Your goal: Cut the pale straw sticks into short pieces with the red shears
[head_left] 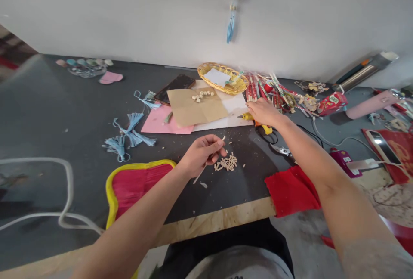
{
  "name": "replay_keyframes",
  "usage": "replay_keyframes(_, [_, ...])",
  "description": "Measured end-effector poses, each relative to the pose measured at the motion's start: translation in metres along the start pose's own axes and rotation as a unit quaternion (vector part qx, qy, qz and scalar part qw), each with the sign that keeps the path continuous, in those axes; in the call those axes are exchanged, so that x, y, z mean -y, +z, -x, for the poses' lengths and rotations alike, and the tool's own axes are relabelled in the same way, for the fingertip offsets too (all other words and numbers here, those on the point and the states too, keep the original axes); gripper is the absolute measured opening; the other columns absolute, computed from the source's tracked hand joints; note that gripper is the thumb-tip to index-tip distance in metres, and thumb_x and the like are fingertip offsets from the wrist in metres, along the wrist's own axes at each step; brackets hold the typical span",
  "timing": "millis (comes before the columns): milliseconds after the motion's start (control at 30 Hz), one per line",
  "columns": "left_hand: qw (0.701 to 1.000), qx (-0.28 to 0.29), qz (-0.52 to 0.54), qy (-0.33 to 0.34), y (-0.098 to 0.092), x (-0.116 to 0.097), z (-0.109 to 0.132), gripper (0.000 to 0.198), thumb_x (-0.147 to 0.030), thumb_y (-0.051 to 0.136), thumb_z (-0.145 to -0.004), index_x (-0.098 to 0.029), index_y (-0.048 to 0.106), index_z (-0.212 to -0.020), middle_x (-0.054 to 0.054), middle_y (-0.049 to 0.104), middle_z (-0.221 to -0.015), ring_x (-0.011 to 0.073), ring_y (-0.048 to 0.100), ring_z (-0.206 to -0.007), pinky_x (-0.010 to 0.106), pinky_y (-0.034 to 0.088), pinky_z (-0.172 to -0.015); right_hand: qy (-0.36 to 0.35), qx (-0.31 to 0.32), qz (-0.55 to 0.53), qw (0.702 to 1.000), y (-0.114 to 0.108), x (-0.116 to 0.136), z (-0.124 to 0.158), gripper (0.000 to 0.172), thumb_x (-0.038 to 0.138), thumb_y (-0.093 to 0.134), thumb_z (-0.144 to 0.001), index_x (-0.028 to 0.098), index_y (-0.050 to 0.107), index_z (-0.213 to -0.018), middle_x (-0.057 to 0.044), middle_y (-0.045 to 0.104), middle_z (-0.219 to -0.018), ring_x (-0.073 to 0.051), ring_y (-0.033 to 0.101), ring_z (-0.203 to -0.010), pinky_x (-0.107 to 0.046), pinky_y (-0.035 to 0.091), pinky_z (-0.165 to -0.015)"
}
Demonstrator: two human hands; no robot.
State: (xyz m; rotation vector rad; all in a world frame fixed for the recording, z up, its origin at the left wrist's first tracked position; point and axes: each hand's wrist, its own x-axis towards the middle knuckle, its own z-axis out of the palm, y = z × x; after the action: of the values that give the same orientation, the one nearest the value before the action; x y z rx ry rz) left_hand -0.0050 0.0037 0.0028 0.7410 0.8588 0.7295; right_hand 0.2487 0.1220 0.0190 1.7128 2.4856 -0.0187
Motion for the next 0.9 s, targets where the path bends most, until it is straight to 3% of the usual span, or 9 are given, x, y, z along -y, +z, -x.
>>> replay_keyframes(167, [1.000, -0.002, 0.001, 0.007, -0.001, 0.001, -0.001, 0.026, -0.032, 0.073, -0.075, -0.014, 0.054, -0.075, 0.002, 0.067, -0.061, 0.0023, 0.043, -0.038, 0.014, 0.020, -0.035, -0.050, -0.042, -0.015, 0.998, -0.009, 0.029, -0.021, 0.021, 0.025, 0.053, -0.089, 0.021, 0.070, -0.101, -0.010, 0.065, -0.113, -0.031, 0.049, -0.112, -0.045, 0.040, -0.088])
replay_keyframes(300, [1.000, -0.004, 0.002, 0.008, -0.001, 0.001, -0.001, 0.026, -0.032, 0.073, -0.075, -0.014, 0.054, -0.076, 0.002, 0.066, -0.061, 0.0022, 0.042, -0.038, 0.014, 0.019, -0.035, -0.027, 0.023, -0.030, 0.999, -0.020, 0.049, -0.042, 0.014, 0.020, 0.061, -0.080, 0.023, 0.074, -0.085, -0.008, 0.071, -0.097, -0.026, 0.057, -0.098, -0.038, 0.042, -0.079])
replay_keyframes(433, [1.000, -0.004, -0.001, 0.007, -0.001, 0.000, 0.000, 0.025, -0.032, 0.072, -0.077, -0.015, 0.053, -0.076, 0.002, 0.067, -0.061, 0.0022, 0.042, -0.038, 0.015, 0.018, -0.036, -0.019, 0.099, -0.026, 0.995, -0.026, 0.055, -0.054, 0.013, 0.021, 0.067, -0.075, 0.024, 0.074, -0.086, -0.007, 0.071, -0.097, -0.026, 0.060, -0.094, -0.036, 0.043, -0.076])
replay_keyframes(600, [1.000, -0.006, -0.003, 0.011, 0.000, 0.001, -0.001, 0.027, -0.033, 0.073, -0.075, -0.015, 0.053, -0.075, 0.002, 0.067, -0.061, 0.0023, 0.041, -0.037, 0.015, 0.018, -0.035, -0.045, 0.104, 0.010, 0.994, -0.027, 0.058, -0.056, 0.010, 0.015, 0.063, -0.077, 0.020, 0.071, -0.081, -0.010, 0.070, -0.099, -0.029, 0.057, -0.101, -0.043, 0.039, -0.083])
replay_keyframes(767, [1.000, -0.010, 0.004, 0.016, -0.001, 0.001, -0.001, 0.025, -0.033, 0.072, -0.076, -0.014, 0.055, -0.078, 0.003, 0.066, -0.061, 0.0025, 0.041, -0.037, 0.015, 0.018, -0.035, -0.072, 0.026, -0.075, 0.994, -0.040, 0.050, -0.042, 0.012, 0.017, 0.053, -0.086, 0.019, 0.065, -0.084, -0.011, 0.068, -0.100, -0.024, 0.056, -0.092, -0.036, 0.038, -0.075])
replay_keyframes(900, [1.000, -0.003, 0.018, 0.009, -0.001, 0.000, -0.001, 0.025, -0.029, 0.071, -0.077, -0.016, 0.056, -0.092, 0.002, 0.066, -0.062, 0.0032, 0.042, -0.038, 0.014, 0.018, -0.036, -0.136, -0.028, -0.143, 0.980, -0.044, 0.051, 0.009, 0.013, 0.018, 0.049, -0.090, 0.018, 0.061, -0.085, -0.006, 0.066, -0.088, -0.020, 0.054, -0.087, -0.032, 0.035, -0.074])
